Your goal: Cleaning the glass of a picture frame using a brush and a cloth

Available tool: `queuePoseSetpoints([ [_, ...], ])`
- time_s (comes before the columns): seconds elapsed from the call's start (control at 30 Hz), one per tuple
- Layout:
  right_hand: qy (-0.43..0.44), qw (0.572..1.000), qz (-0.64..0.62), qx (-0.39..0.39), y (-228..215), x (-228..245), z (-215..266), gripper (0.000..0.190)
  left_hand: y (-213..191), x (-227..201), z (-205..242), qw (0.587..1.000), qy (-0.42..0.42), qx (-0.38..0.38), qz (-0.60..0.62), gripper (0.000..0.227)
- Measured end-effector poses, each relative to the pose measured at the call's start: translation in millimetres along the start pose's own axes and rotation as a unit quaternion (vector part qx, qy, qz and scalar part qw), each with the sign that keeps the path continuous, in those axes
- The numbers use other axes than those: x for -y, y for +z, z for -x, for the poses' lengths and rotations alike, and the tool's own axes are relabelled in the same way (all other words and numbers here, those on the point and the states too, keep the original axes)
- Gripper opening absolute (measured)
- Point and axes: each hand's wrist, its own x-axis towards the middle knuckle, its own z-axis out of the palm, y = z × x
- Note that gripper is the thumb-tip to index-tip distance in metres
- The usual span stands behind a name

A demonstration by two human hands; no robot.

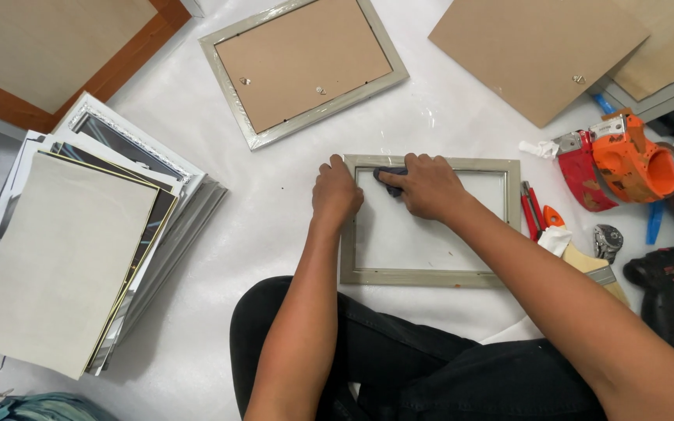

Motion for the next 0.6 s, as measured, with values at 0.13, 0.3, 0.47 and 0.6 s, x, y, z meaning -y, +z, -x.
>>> queuePoseSetpoints([
  [0.13,-0.047,0.999,-0.007,0.010,0.5,16.3,28.3,0.058,-0.2,1.1,-2.3,1.000,0.002,-0.009,0.015,0.052],
  [0.3,-0.153,0.985,0.004,0.078,12.1,40.4,86.4,0.056,9.2,6.1,-6.6,1.000,0.007,-0.013,0.008,0.053],
  [0.47,-0.231,0.971,0.017,0.049,19.2,37.9,99.7,0.057,9.7,5.8,-7.9,1.000,0.001,-0.009,-0.003,0.053],
  [0.6,-0.155,0.987,0.018,0.047,10.5,10.4,61.9,0.059,12.7,6.5,-7.3,1.000,-0.002,-0.007,-0.001,0.053],
])
